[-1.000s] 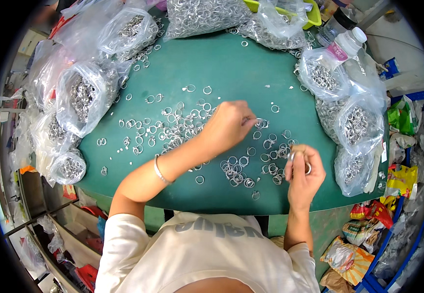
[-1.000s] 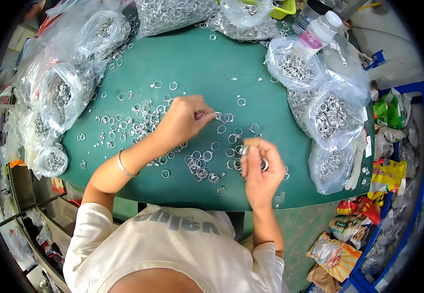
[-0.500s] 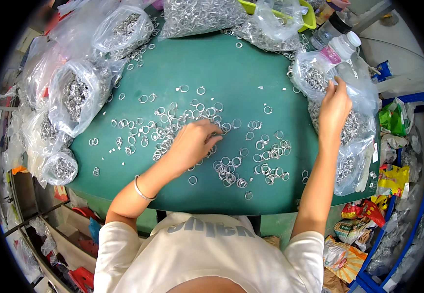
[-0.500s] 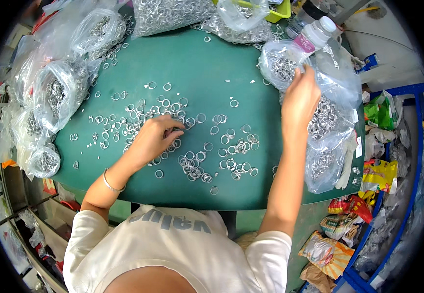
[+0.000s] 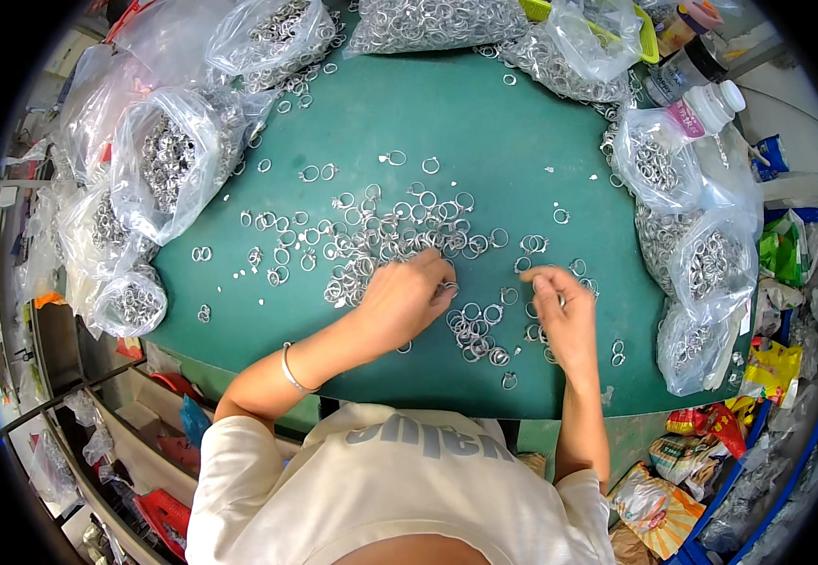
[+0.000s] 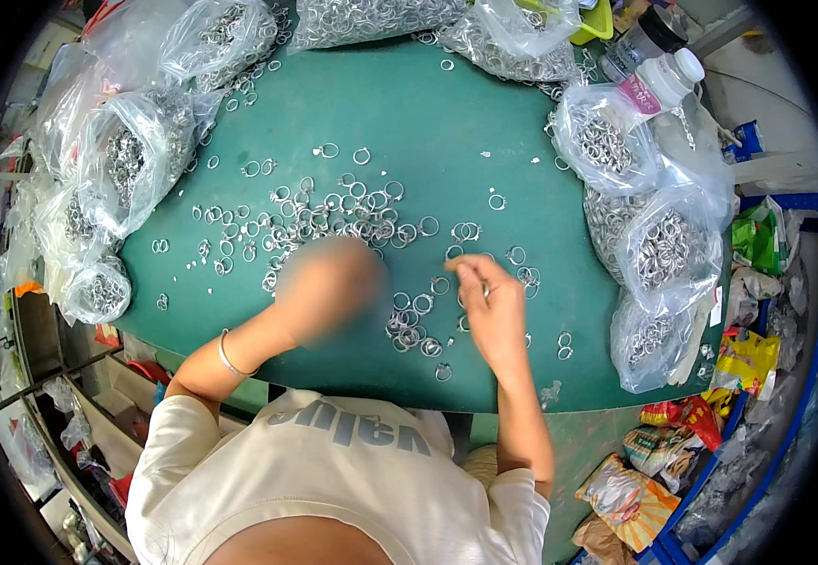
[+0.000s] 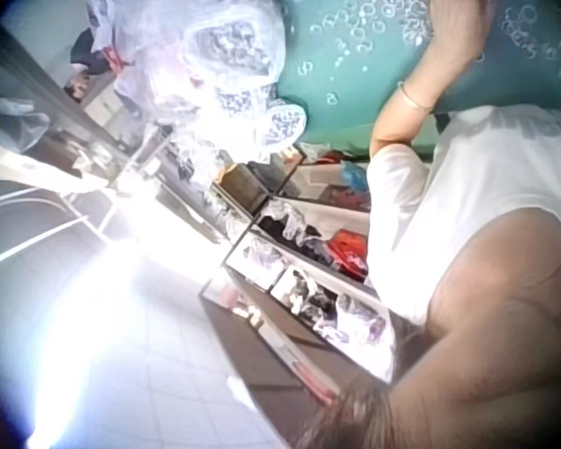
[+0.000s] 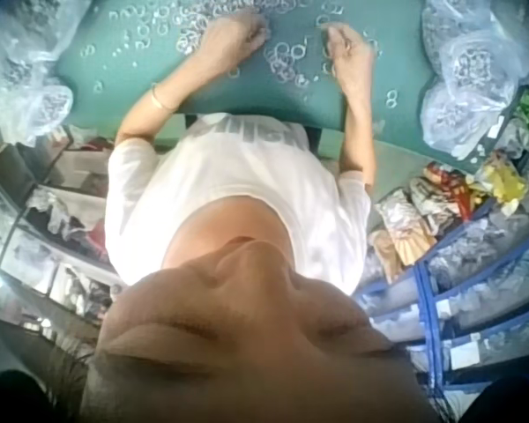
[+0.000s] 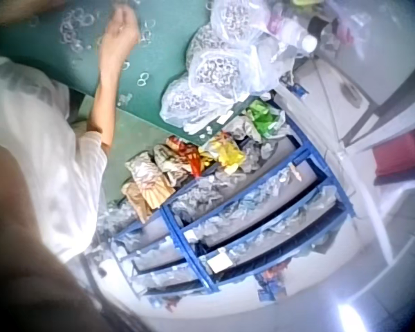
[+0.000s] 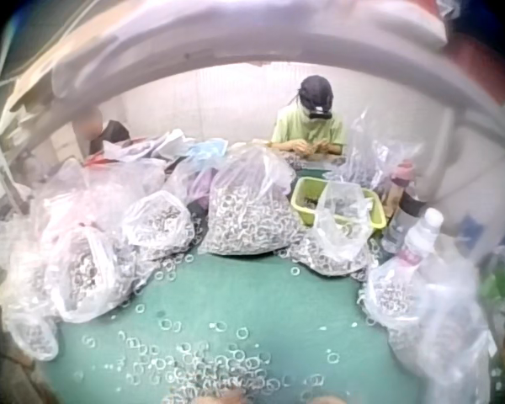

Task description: The person picks up, separates, and gathers small silver rings from a pile on a green work table, placing them into plastic bags by hand.

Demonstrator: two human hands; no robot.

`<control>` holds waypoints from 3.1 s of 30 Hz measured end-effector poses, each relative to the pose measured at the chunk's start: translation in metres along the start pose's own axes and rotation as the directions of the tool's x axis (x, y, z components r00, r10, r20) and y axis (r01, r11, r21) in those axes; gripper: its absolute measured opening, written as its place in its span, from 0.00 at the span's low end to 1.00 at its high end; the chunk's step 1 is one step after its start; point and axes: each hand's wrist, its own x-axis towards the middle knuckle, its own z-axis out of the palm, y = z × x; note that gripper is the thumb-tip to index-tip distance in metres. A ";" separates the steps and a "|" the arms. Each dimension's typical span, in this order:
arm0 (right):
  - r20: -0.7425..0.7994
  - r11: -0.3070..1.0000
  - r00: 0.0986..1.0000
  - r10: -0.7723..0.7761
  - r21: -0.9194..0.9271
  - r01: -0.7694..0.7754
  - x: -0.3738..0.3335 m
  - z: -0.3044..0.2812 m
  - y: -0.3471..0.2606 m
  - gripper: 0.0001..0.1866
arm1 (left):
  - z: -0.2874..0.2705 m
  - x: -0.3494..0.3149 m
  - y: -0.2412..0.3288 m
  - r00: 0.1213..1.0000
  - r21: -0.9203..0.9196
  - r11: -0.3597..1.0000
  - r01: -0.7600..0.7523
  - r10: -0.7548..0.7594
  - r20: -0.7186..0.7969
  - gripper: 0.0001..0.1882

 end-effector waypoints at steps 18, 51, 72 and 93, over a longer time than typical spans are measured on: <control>0.141 0.739 0.805 -0.576 -0.332 0.586 -0.043 0.057 -0.023 0.08 | 0.003 -0.014 0.053 0.504 -0.528 -0.719 0.452 -0.283 0.816 0.16; -0.035 0.635 0.795 -0.605 -0.624 0.456 0.020 0.033 0.009 0.21 | -0.024 -0.064 0.020 0.643 -0.713 -0.370 0.596 -0.311 0.699 0.14; 0.100 0.734 0.864 -0.493 -0.485 0.475 -0.056 0.065 -0.020 0.17 | -0.016 -0.102 0.016 0.670 -0.756 -0.222 0.616 -0.358 0.651 0.14; 0.406 0.445 0.734 -0.544 -0.602 0.663 -0.020 0.116 -0.016 0.24 | -0.075 -0.156 -0.051 0.536 -0.969 -0.211 0.129 -0.808 0.247 0.15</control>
